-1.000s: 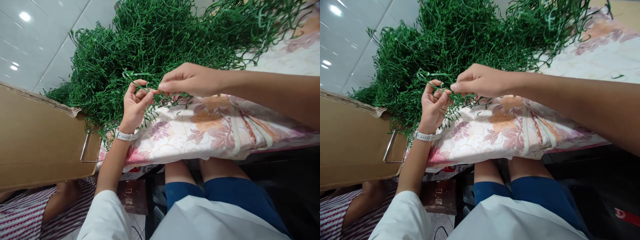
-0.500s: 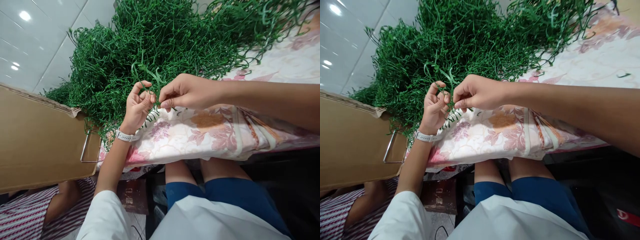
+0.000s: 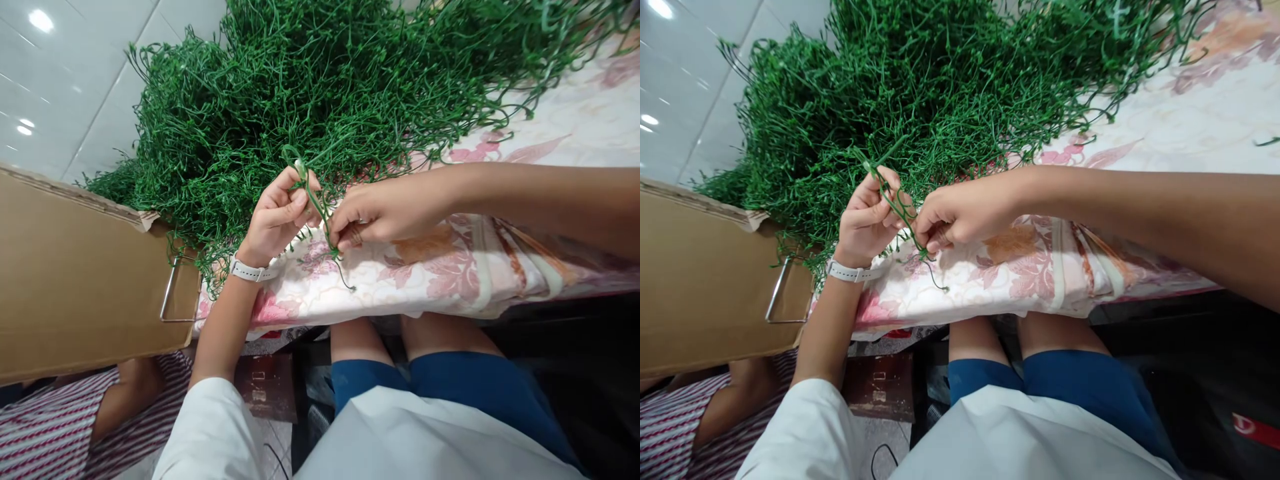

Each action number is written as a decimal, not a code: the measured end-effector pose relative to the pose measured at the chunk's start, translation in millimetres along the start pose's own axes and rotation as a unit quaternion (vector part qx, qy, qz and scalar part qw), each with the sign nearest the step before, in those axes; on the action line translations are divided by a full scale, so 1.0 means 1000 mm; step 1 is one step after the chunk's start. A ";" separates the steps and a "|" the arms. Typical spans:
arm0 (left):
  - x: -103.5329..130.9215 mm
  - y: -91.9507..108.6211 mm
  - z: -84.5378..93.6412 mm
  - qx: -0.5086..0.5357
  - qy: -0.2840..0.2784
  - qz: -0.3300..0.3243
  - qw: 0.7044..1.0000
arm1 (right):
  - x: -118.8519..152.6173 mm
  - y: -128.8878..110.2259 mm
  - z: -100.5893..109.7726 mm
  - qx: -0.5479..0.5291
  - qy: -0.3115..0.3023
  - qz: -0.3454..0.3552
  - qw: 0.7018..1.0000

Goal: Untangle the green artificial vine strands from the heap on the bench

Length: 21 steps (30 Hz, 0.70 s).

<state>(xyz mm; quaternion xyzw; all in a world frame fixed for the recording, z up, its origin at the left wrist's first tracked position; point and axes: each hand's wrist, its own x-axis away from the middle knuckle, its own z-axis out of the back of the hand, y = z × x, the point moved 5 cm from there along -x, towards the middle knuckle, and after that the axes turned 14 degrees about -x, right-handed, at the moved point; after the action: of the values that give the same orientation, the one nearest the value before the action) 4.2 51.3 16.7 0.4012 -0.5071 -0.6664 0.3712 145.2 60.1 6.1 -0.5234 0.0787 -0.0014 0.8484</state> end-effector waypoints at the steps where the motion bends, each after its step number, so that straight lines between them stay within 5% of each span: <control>1: -0.001 -0.001 0.001 -0.003 0.005 0.003 1.000 | 0.000 0.001 0.001 0.000 0.011 -0.008 1.000; 10: -0.001 -0.001 0.040 -0.033 0.167 -0.029 0.985 | 0.007 0.016 0.030 -0.010 0.121 -0.071 0.990; 15: 0.002 0.006 0.061 -0.086 0.157 -0.095 0.979 | 0.011 0.022 0.040 -0.040 0.169 -0.094 0.980; 21: 0.002 0.008 0.058 -0.057 0.150 -0.101 0.982 | 0.021 0.004 0.057 -0.038 0.277 -0.060 0.958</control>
<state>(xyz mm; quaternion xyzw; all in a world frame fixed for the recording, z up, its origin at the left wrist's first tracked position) -49.0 69.8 33.3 0.5237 -0.3636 -0.6608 0.3960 173.3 110.2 24.9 -0.5380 0.2789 -0.1946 0.7713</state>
